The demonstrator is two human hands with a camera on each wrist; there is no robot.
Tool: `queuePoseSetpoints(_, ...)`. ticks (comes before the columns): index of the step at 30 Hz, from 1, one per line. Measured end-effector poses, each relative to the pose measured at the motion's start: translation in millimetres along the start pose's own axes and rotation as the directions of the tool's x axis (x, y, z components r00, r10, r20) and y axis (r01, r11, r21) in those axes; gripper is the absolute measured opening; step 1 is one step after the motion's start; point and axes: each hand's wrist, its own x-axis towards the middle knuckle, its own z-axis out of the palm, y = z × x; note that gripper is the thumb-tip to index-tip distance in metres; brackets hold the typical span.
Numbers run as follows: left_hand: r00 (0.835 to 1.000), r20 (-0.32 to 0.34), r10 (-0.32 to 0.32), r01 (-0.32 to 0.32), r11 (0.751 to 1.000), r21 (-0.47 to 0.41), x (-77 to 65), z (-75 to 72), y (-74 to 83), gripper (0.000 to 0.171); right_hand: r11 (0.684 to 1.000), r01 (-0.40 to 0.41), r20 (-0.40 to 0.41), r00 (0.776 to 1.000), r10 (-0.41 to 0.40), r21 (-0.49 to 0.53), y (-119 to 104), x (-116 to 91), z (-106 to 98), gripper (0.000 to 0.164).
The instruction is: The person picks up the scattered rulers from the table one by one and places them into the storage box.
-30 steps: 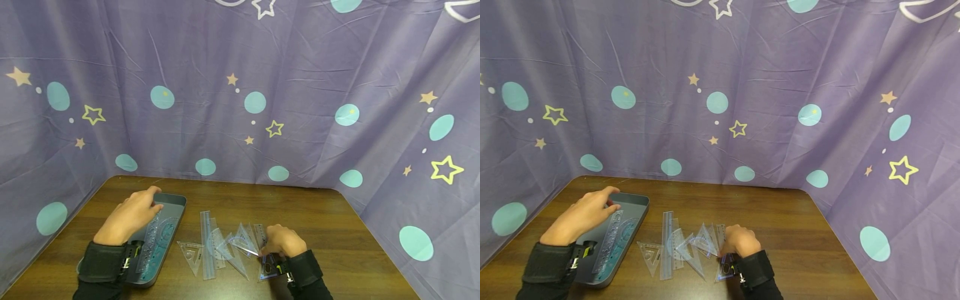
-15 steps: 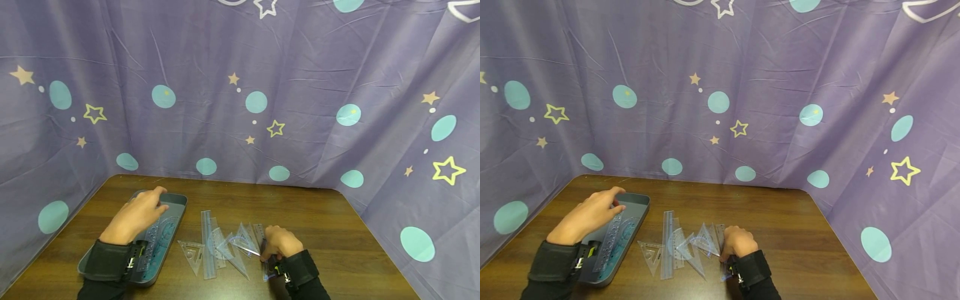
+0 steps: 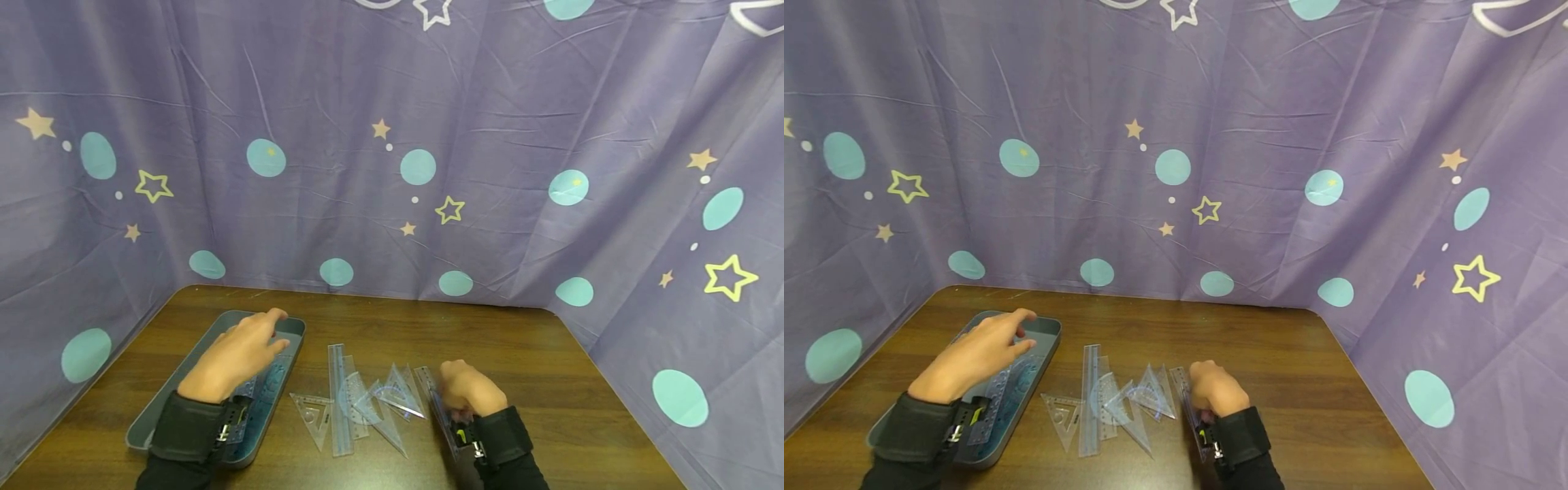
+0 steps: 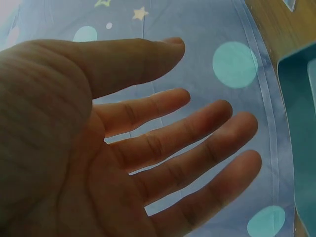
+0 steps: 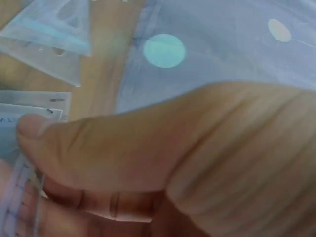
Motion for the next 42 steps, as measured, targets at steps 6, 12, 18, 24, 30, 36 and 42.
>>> queuePoseSetpoints(6, 0.998, 0.017, 0.06, -0.059, 0.998, -0.034, 3.0, 9.6, 12.1, 0.048, 0.983, 0.165, -0.11, 0.982, -0.156, 0.079, 2.0, -10.7, -16.0, 0.031)
queuePoseSetpoints(12, 0.994, 0.003, 0.112, -0.112, 0.992, -0.062, 2.5, 16.9, 23.4, 0.05, 0.933, 0.346, -0.221, 0.921, -0.32, 0.094, -4.8, -21.1, -28.3, 0.026)
queuePoseSetpoints(18, 0.988, -0.016, 0.151, -0.152, 0.986, -0.073, 3.5, 22.6, 33.8, 0.053, 0.894, 0.426, -0.279, 0.883, -0.378, 0.137, -15.5, -28.4, -33.8, 0.017)
queuePoseSetpoints(24, 0.969, -0.075, 0.235, -0.241, 0.967, -0.079, 3.3, 27.0, 44.0, 0.051, 0.865, 0.486, -0.395, 0.824, -0.406, 0.125, -25.7, -32.8, -37.1, 0.019)
queuePoseSetpoints(30, 0.944, -0.096, 0.315, -0.322, 0.944, -0.068, 0.0, 33.8, 60.0, 0.052, 0.809, 0.567, -0.448, 0.771, -0.453, 0.157, -32.2, -33.8, -36.9, 0.017)
queuePoseSetpoints(36, 0.922, -0.087, 0.377, -0.383, 0.922, -0.056, -1.9, 41.4, 69.1, 0.049, 0.779, 0.601, -0.465, 0.749, -0.472, 0.178, -41.6, -35.4, -34.0, 0.016)
queuePoseSetpoints(42, 0.877, -0.074, 0.475, -0.479, 0.876, -0.057, -1.9, 49.6, 75.4, 0.039, 0.751, 0.633, -0.5, 0.719, -0.483, 0.185, -48.5, -36.3, -30.1, 0.014)
